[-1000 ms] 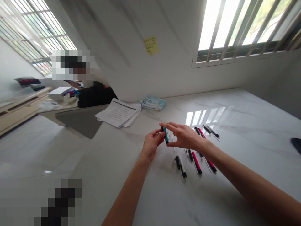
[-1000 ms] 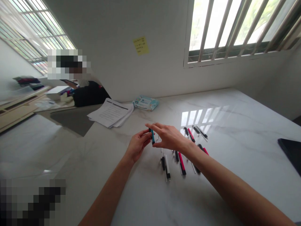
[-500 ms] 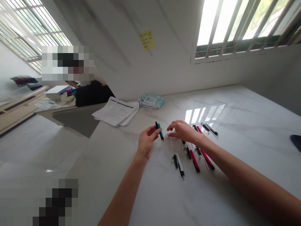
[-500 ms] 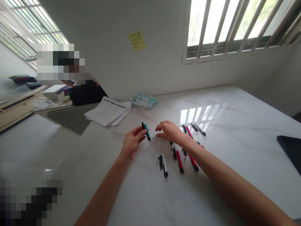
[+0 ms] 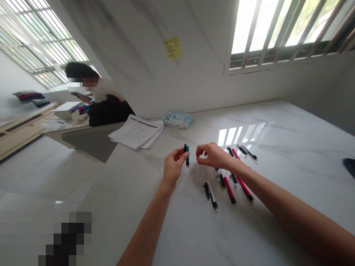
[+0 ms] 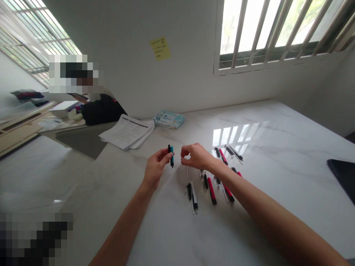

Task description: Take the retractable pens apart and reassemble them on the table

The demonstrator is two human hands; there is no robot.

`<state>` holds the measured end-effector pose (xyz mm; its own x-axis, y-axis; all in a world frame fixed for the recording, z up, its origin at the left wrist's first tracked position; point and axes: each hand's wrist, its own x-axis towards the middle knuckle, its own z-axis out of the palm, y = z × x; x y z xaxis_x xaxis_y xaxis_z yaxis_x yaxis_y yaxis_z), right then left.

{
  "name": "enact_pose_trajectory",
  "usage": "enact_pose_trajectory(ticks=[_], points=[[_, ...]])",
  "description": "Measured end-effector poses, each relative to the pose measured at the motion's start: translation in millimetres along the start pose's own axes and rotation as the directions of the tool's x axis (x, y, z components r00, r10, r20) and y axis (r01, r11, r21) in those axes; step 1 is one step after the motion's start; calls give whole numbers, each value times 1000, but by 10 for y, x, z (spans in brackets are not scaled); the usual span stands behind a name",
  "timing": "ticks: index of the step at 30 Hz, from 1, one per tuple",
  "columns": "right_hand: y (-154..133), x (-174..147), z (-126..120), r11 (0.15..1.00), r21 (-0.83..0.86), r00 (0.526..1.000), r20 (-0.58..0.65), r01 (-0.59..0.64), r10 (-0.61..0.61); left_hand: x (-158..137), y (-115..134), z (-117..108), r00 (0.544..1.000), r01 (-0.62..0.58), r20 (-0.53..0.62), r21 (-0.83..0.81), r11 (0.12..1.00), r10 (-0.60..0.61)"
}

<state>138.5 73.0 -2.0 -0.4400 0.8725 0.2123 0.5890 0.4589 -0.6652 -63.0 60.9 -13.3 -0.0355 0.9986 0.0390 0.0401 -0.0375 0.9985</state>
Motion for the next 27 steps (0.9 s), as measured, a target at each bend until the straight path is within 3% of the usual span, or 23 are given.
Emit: enact_pose_trajectory(ticks=[6,12,19,27], points=[[-50,-11,-10,978,180,995,5,-102,103,-18,-60,51,994,5,108,-3,1000,-4],[-8,6,14,957,253,988,-19,-142,152,-41,-38,73,995,-5,103,11,1000,4],[70,40,-155,949,302,986,-109,-87,125,-52,-34,86,993,-35,118,80,996,25],[6,37,-319,966,259,992,-116,-18,50,-53,-44,79,989,-71,141,151,986,50]])
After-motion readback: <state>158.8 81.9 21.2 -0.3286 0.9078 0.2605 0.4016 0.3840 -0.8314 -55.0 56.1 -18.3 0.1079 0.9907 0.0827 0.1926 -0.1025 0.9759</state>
